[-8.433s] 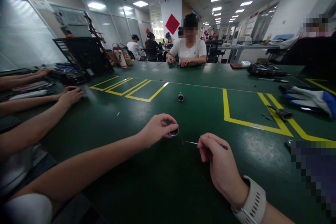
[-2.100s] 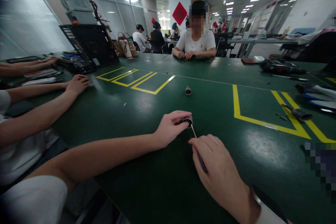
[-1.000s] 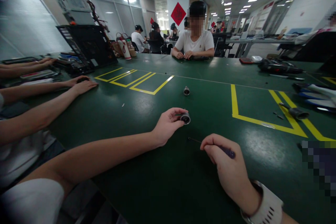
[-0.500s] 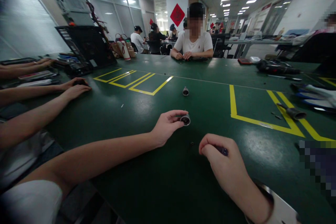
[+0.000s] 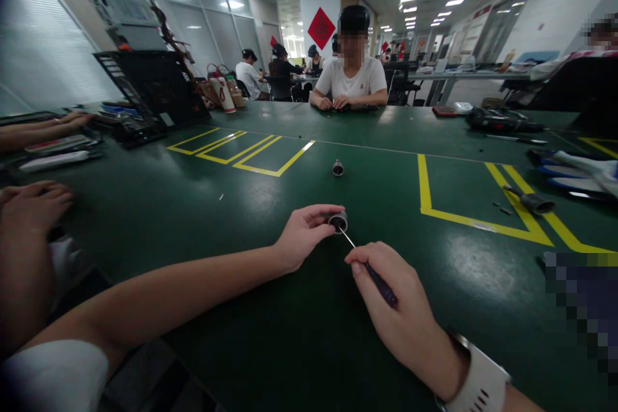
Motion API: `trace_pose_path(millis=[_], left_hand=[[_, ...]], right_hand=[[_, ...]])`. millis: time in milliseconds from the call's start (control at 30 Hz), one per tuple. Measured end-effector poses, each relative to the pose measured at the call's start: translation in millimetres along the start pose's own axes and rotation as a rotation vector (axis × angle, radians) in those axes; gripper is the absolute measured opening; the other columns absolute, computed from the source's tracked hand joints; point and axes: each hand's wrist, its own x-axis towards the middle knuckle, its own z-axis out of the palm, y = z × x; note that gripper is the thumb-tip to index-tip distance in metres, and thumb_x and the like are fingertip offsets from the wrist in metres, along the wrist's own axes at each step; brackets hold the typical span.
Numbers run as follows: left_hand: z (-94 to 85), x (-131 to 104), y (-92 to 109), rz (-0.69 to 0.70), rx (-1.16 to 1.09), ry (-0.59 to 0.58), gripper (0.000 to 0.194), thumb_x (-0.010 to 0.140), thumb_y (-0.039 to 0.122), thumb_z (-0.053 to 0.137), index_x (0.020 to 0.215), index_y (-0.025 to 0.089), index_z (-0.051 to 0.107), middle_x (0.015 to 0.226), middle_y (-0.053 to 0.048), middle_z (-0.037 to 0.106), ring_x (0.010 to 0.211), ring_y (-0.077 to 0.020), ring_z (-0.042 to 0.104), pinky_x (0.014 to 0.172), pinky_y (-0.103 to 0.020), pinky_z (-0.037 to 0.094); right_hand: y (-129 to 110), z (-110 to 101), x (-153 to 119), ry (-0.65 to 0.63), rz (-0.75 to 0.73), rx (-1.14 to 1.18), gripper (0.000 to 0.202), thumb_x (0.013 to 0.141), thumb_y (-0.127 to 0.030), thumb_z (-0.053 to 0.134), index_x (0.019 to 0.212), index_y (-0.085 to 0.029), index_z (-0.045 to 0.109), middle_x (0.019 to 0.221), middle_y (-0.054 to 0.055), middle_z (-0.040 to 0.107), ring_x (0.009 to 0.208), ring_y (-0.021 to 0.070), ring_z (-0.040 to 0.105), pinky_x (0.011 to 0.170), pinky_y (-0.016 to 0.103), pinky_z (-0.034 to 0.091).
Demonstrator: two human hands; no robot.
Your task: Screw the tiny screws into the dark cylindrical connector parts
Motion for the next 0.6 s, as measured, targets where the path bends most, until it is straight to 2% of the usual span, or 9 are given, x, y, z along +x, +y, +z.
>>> trace_pose_path(millis=[233, 433, 600], left_hand=[[1.4, -1.7, 3.6, 0.003, 0.037, -0.015, 0.034, 0.067, -0.001, 0.059, 0.098, 0.011, 0.065, 0.092, -0.008, 0.071, 0.083, -0.0158, 0.067, 0.086, -0.037, 0.051], [0.7, -0.6, -0.5, 0.03, 0.048, -0.02, 0.035, 0.068, 0.0, 0.059, 0.1, 0.011, 0.065, 0.093, -0.008, 0.07, 0.086, -0.0161, 0.067, 0.089, -0.037, 0.051], [-0.4, -0.6, -2.8, 0.115, 0.098, -0.043, 0.037, 0.066, -0.003, 0.058, 0.099, 0.012, 0.065, 0.101, -0.008, 0.068, 0.096, -0.0181, 0.064, 0.094, -0.039, 0.048]], right_hand=[[3.8, 3.3, -1.1, -0.02, -0.11, -0.073, 0.015, 0.087, -0.018, 0.046, 0.09, -0.022, 0.061, 0.079, 0.003, 0.063, 0.072, 0.0167, 0.06, 0.061, 0.028, 0.05], [3.8, 1.2, -1.8, 0.013, -0.081, -0.093, 0.014, 0.086, -0.019, 0.047, 0.085, -0.021, 0.061, 0.076, 0.003, 0.063, 0.069, 0.0169, 0.06, 0.059, 0.028, 0.049], [3.4, 1.0, -1.2, 0.012, -0.053, -0.085, 0.015, 0.084, -0.02, 0.047, 0.082, -0.021, 0.062, 0.074, 0.003, 0.063, 0.068, 0.0171, 0.06, 0.058, 0.028, 0.048]])
